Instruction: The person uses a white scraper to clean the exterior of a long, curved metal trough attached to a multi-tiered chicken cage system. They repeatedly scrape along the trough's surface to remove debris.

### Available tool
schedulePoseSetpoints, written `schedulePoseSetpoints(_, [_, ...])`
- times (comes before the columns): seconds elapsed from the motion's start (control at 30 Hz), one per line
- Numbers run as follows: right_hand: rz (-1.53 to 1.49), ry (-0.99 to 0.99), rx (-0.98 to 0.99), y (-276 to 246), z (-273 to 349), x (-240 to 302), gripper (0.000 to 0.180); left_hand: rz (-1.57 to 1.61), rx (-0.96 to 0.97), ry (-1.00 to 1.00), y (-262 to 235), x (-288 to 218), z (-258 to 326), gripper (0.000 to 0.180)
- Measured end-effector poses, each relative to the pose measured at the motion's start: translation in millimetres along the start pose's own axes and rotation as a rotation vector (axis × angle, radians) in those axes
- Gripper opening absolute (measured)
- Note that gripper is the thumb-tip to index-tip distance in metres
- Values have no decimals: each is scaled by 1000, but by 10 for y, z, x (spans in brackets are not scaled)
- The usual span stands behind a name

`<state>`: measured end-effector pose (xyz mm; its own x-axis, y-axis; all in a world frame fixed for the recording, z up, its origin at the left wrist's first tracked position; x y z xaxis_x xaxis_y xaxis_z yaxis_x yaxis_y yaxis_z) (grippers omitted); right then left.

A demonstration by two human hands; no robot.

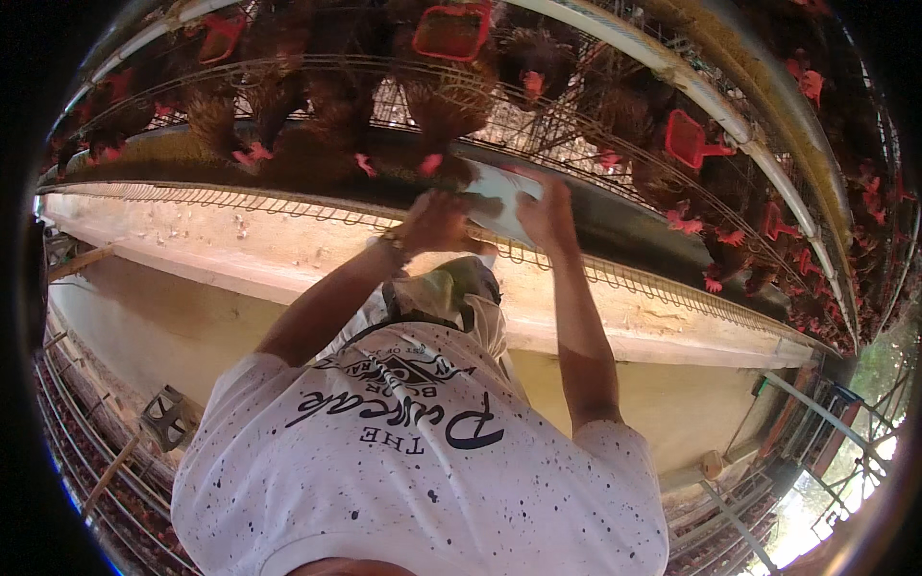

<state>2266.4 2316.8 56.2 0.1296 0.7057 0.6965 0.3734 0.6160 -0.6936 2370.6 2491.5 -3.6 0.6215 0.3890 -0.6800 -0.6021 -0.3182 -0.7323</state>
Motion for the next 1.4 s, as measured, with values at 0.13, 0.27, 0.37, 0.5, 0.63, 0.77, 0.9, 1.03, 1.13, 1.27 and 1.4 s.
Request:
schedulePoseSetpoints(0.13, [111,-292,-67,1180,-313,440,48,-179,149,-362,-872,721,403,69])
schedulePoseSetpoints(0.27, [-412,-223,-130,2154,-744,1510,55,-336,-128,-332,-1730,1589,1010,81])
schedulePoseSetpoints(0.37, [-343,-127,165,1886,-851,1890,59,-440,-293,-216,-1879,1398,1290,89])
schedulePoseSetpoints(0.5, [-376,-190,192,1204,-582,1612,61,-271,-334,-148,-1444,864,1270,89])
schedulePoseSetpoints(0.63, [-269,-310,137,161,-40,870,56,120,-72,9,-850,34,843,73])
schedulePoseSetpoints(0.77, [-135,16,123,-691,486,645,59,322,121,197,-198,-387,348,64])
schedulePoseSetpoints(0.9, [-39,112,-67,-319,633,226,56,98,10,217,278,-200,138,69])
schedulePoseSetpoints(1.03, [-12,-60,-60,204,262,502,61,-85,62,8,17,15,143,74])
schedulePoseSetpoints(1.13, [-163,-67,39,575,-76,861,62,-225,150,-230,-529,242,299,72])
schedulePoseSetpoints(1.27, [-243,-100,134,1371,-622,1391,60,-328,13,-348,-1060,1088,633,49])
schedulePoseSetpoints(1.4, [-265,-202,156,1944,-986,1862,57,-439,-198,-230,-1607,1851,1029,46])
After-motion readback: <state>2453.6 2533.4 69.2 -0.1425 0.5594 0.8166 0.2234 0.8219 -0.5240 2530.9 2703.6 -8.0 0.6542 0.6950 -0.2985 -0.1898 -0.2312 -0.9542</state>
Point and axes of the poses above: each hand's wrist, its own z-axis away from the middle knuckle, its own y-axis out of the palm, x = y × z, the point moved 1 cm from there along -z, towards the middle knuckle, and after that the axes turned 14 degrees about -y, right-handed, at the moved point
